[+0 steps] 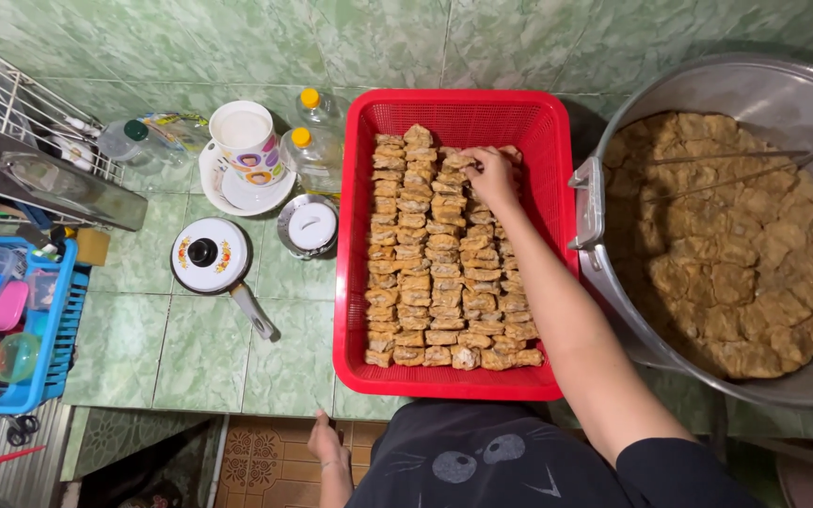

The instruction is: Arranging pieces of food from a large metal pot into a red plastic basket in neat rows

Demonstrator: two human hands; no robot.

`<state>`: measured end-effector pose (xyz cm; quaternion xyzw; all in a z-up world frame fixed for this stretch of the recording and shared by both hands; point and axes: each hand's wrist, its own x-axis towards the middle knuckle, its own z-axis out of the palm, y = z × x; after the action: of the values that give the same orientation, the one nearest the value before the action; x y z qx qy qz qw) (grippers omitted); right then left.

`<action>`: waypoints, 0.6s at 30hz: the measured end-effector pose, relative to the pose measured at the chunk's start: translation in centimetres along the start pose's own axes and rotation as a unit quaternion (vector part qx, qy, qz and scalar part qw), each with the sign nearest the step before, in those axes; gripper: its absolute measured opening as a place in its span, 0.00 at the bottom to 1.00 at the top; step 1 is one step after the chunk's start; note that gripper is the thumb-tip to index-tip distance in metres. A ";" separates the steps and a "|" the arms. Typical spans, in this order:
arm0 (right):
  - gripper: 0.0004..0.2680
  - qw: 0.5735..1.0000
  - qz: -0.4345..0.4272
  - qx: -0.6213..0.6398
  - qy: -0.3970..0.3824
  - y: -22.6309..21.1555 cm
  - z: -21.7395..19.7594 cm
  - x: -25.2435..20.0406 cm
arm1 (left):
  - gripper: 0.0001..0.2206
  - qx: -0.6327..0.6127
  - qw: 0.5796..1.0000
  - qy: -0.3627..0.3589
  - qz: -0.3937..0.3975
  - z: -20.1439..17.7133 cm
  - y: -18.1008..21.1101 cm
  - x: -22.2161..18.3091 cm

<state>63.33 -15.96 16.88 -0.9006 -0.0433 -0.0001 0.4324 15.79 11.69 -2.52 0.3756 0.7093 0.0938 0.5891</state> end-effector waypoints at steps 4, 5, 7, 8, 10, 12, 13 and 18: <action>0.13 0.995 0.036 0.021 -0.091 -1.6 -1.1 -0.8 | 0.23 0.017 1.000 0.024 0.009 0.4 0.2 -0.7; 0.14 0.990 0.051 0.023 -0.128 -2.5 -1.6 -1.1 | 0.23 0.023 0.999 0.031 0.001 0.6 0.3 -1.0; 0.15 0.986 0.080 0.022 -0.148 -3.9 -2.2 -1.7 | 0.21 0.005 1.000 0.028 0.006 0.6 -0.6 0.7; 0.16 0.980 0.107 0.022 -0.168 -4.6 -2.4 -2.1 | 0.18 -0.015 0.999 0.027 0.010 0.6 -1.1 1.5; 0.17 0.975 0.121 0.021 -0.183 -5.0 -2.4 -2.3 | 0.19 -0.007 1.000 0.028 0.009 0.5 -1.0 1.3; 0.18 0.971 0.133 0.019 -0.198 -5.1 -2.3 -2.3 | 0.19 0.000 1.000 0.028 0.006 0.6 -0.4 0.5; 0.18 0.970 0.125 0.017 -0.208 -4.9 -2.1 -2.3 | 0.20 0.014 1.000 0.025 -0.008 0.5 0.1 -0.2; 0.20 0.965 0.140 0.050 -0.216 -6.1 -2.7 -2.5 | 0.19 -0.003 1.000 0.022 0.010 0.4 -0.7 1.0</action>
<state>60.43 -14.44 23.17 -0.8536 -0.0086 0.2570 0.4530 15.84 11.69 -3.85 0.3788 0.7181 0.1105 0.5733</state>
